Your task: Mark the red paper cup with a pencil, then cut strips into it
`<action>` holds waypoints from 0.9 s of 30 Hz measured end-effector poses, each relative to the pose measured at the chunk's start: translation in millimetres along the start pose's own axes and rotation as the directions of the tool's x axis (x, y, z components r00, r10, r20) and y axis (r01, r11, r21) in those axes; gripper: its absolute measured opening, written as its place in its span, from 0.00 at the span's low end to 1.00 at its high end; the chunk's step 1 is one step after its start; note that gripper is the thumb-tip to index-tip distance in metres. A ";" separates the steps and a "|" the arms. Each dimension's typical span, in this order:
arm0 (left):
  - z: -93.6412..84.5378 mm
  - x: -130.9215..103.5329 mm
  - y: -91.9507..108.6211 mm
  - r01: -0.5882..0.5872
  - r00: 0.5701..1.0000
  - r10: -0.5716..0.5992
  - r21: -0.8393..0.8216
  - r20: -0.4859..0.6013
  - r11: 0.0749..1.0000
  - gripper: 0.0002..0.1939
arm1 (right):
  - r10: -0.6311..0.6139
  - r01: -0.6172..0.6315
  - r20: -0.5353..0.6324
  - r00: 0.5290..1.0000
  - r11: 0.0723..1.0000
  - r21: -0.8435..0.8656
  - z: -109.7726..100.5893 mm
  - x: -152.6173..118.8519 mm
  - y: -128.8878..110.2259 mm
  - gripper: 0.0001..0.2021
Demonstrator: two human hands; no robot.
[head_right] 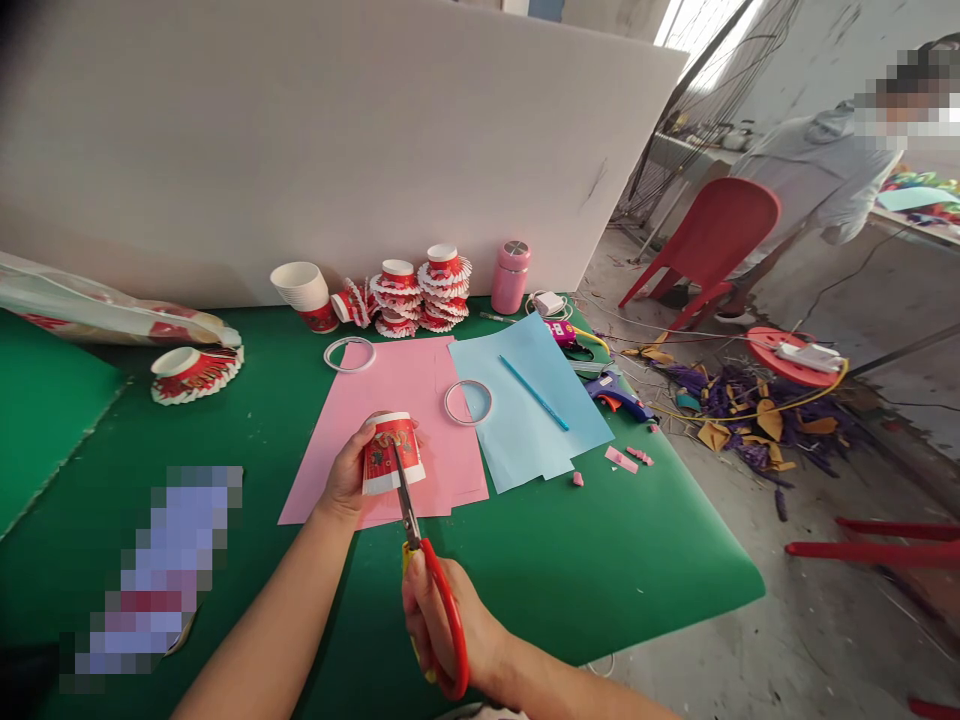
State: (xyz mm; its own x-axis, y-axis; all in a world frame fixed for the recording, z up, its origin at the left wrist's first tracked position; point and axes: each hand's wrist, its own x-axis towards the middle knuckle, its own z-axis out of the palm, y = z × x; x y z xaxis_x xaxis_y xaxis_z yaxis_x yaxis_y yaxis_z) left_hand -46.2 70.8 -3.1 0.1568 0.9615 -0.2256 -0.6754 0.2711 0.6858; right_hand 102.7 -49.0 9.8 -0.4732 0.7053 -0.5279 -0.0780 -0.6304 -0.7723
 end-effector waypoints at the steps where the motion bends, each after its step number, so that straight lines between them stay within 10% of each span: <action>1: -0.3 0.2 -0.2 0.000 1.000 0.000 0.001 0.002 1.000 0.14 | -0.012 0.012 -0.004 1.000 1.000 -0.005 -0.2 1.0 2.3 0.34; 27: 0.9 -0.7 0.5 0.005 1.000 -0.005 -0.015 0.002 1.000 0.13 | 0.004 -0.004 0.002 1.000 1.000 0.008 -1.2 2.4 3.9 0.34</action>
State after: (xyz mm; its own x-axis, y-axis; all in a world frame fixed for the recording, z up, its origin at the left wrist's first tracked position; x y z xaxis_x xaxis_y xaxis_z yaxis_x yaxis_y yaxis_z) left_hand -46.1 70.3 -1.9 0.1613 0.9603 -0.2276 -0.6851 0.2750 0.6746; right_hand 102.4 -49.4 5.0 -0.4749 0.7023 -0.5303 -0.0829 -0.6356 -0.7676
